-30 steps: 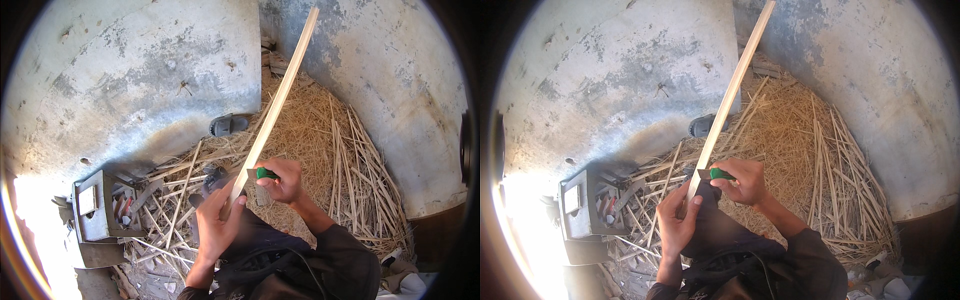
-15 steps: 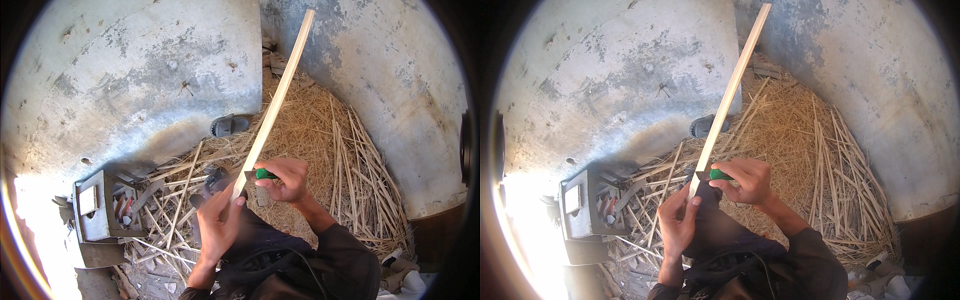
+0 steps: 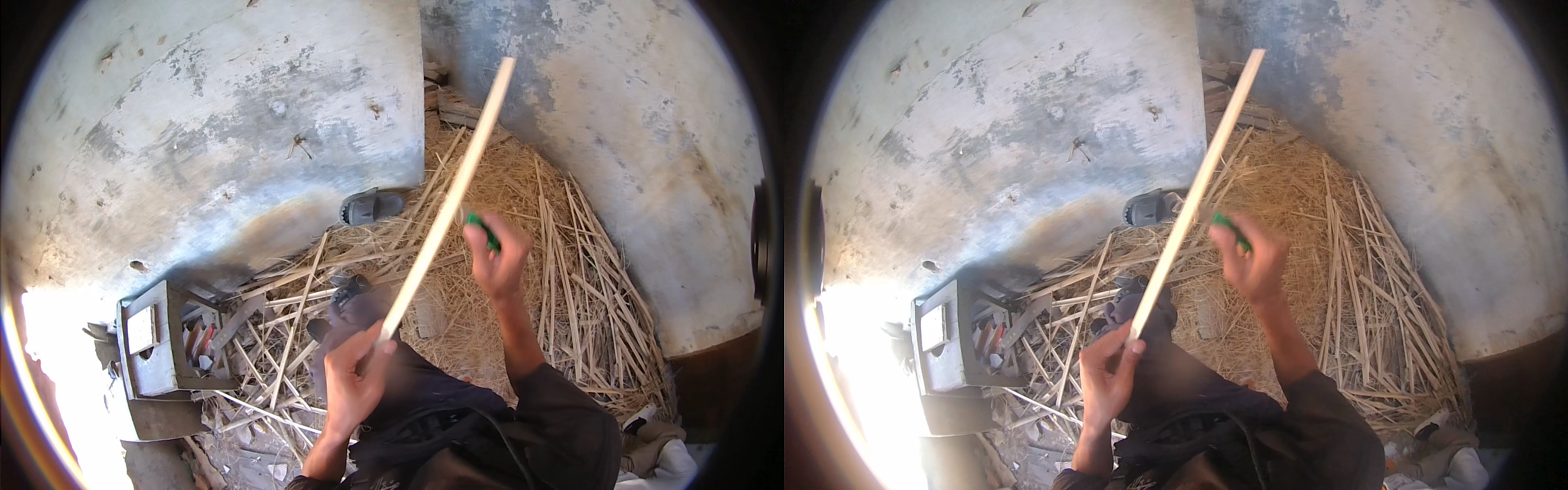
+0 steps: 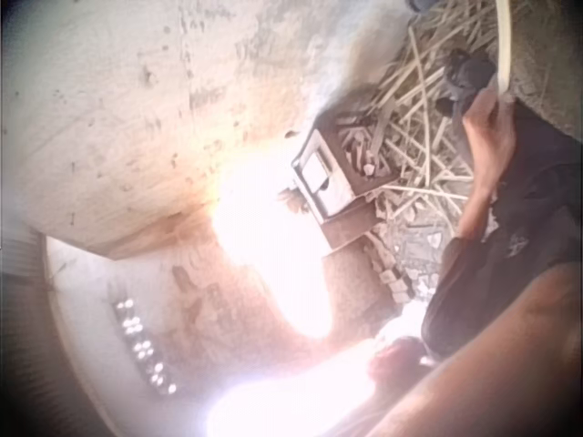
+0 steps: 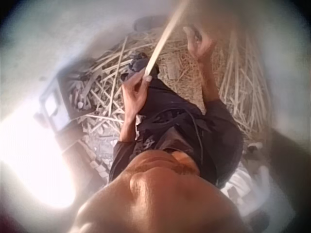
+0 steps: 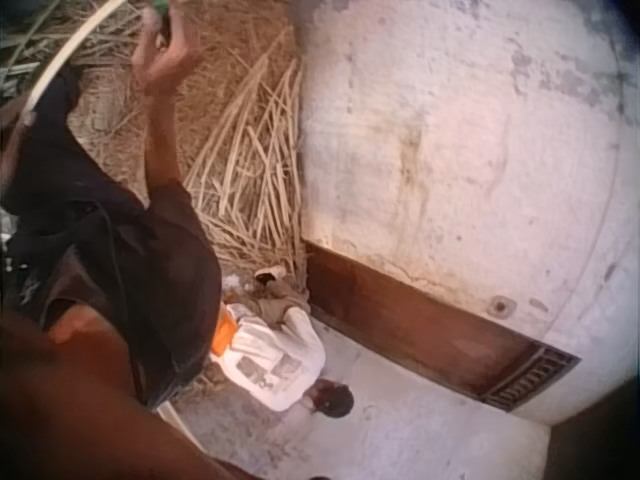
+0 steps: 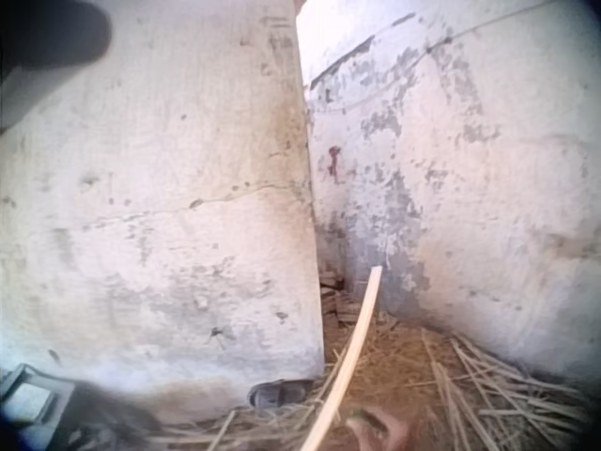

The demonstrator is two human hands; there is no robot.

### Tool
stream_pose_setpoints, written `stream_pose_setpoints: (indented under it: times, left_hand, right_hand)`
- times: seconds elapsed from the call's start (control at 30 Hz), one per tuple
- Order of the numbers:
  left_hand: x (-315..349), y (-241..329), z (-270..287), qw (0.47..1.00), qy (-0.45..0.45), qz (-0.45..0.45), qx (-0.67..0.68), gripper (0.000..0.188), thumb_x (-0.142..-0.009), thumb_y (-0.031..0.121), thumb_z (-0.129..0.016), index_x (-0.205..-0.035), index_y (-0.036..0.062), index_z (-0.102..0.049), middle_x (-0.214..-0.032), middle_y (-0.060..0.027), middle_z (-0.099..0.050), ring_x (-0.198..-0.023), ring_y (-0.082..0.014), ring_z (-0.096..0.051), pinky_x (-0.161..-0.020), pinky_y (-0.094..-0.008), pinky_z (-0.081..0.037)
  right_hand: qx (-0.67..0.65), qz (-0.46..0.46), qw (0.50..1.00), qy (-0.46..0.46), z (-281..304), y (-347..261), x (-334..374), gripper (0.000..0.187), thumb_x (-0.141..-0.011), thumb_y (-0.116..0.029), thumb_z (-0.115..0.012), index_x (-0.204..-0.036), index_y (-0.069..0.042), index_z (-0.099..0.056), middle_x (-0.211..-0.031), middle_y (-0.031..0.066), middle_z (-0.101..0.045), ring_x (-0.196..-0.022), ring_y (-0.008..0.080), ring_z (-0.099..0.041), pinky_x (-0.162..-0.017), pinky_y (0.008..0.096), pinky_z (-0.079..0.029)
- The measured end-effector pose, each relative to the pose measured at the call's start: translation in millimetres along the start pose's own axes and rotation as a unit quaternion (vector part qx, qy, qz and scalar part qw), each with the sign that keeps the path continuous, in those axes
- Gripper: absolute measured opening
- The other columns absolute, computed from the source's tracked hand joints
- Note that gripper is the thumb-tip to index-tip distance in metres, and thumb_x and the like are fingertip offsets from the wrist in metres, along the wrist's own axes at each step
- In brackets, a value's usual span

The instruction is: The person sits on the ground and uses a green utility knife to shave thin strips from a long, light-colored wooden stick. They hold the stick with their left hand and scrape the blade along its length with their right hand, producing fine wood shavings that fall onto the straw-covered floor.

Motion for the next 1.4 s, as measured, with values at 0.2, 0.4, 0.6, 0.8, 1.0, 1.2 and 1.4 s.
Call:
stream_pose_setpoints:
  times: [0.2,0.4,0.6,0.8,1.0,1.2,1.4]
  left_hand:
    - [20,-11,12,0.998,0.044,0.032,0.012,0.03,-0.099,0.003,-0.078,-0.128,-0.0041,-0.076,-0.086,-0.0028,-0.068,-0.078,-0.0069,-0.055,-0.067,-0.0261,-0.046]
    - [10,-10,24,0.995,0.084,0.044,0.001,0.03,-0.099,0.005,-0.078,-0.128,-0.0034,-0.077,-0.085,-0.0022,-0.067,-0.077,-0.0071,-0.052,-0.067,-0.0247,-0.043]
    - [0,3,14,0.997,0.061,0.039,-0.004,0.036,-0.1,0.006,-0.074,-0.136,-0.0004,-0.075,-0.074,-0.0004,-0.053,-0.07,-0.0087,-0.042,-0.062,-0.029,-0.035]
    - [-6,7,10,0.998,0.055,-0.039,-0.011,0.038,-0.101,0.004,-0.072,-0.139,0.0008,-0.074,-0.071,-0.0016,-0.044,-0.07,-0.0117,-0.039,-0.063,-0.0313,-0.033]
    - [-7,7,6,0.997,0.048,-0.064,-0.011,0.037,-0.103,0.004,-0.07,-0.14,-0.0002,-0.073,-0.073,-0.0011,-0.048,-0.071,-0.0107,-0.041,-0.064,-0.0303,-0.035]
    - [-4,9,3,1.0,0.023,0.007,-0.001,0.035,-0.107,0.006,-0.066,-0.141,-0.0017,-0.072,-0.077,0.0,-0.053,-0.073,-0.0084,-0.044,-0.065,-0.0276,-0.038]
    - [12,18,1,0.999,0.005,-0.041,-0.021,0.038,-0.11,0.019,-0.068,-0.138,-0.005,-0.072,-0.09,-0.0041,-0.073,-0.08,-0.011,-0.06,-0.074,-0.0292,-0.05]
  right_hand:
    - [-0.029,-0.123,0.992,-0.007,17,41,-11,0.039,-0.112,-0.039,-0.063,-0.109,-0.003,-0.079,-0.068,-0.0023,-0.059,-0.058,0.0069,-0.049,-0.052,0.0283,-0.033]
    - [-0.101,-0.073,0.988,-0.095,-10,3,14,0.03,-0.104,-0.034,-0.074,-0.106,-0.004,-0.077,-0.073,0.0018,-0.066,-0.058,0.0086,-0.057,-0.051,0.0288,-0.041]
    - [-0.087,0.04,0.979,-0.179,-26,-56,19,0.032,-0.095,-0.035,-0.086,-0.107,-0.006,-0.079,-0.084,0.0058,-0.077,-0.064,0.0185,-0.073,-0.055,0.0311,-0.054]
    - [-0.078,0.066,0.975,-0.199,-27,-76,17,0.034,-0.092,-0.034,-0.089,-0.11,-0.007,-0.081,-0.08,0.0045,-0.077,-0.065,0.0208,-0.075,-0.056,0.0322,-0.055]
    - [-0.091,0.078,0.977,-0.174,-27,-80,17,0.036,-0.091,-0.035,-0.089,-0.112,-0.008,-0.081,-0.079,0.0048,-0.077,-0.063,0.021,-0.074,-0.055,0.0327,-0.055]
    - [-0.061,0.083,0.978,-0.179,-23,-80,15,0.034,-0.092,-0.035,-0.088,-0.112,-0.008,-0.082,-0.079,0.0054,-0.077,-0.063,0.021,-0.073,-0.055,0.0329,-0.055]
    - [0.002,-0.02,0.996,-0.089,-16,-8,9,0.026,-0.1,-0.032,-0.081,-0.107,-0.007,-0.081,-0.08,0.0047,-0.078,-0.058,0.0136,-0.069,-0.05,0.0294,-0.049]
Point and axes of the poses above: each hand's wrist, its own x-axis away from the middle knuckle, its own z-axis out of the back of the hand, y = z × x, the point moved 7 cm from there along -x, towards the middle knuckle
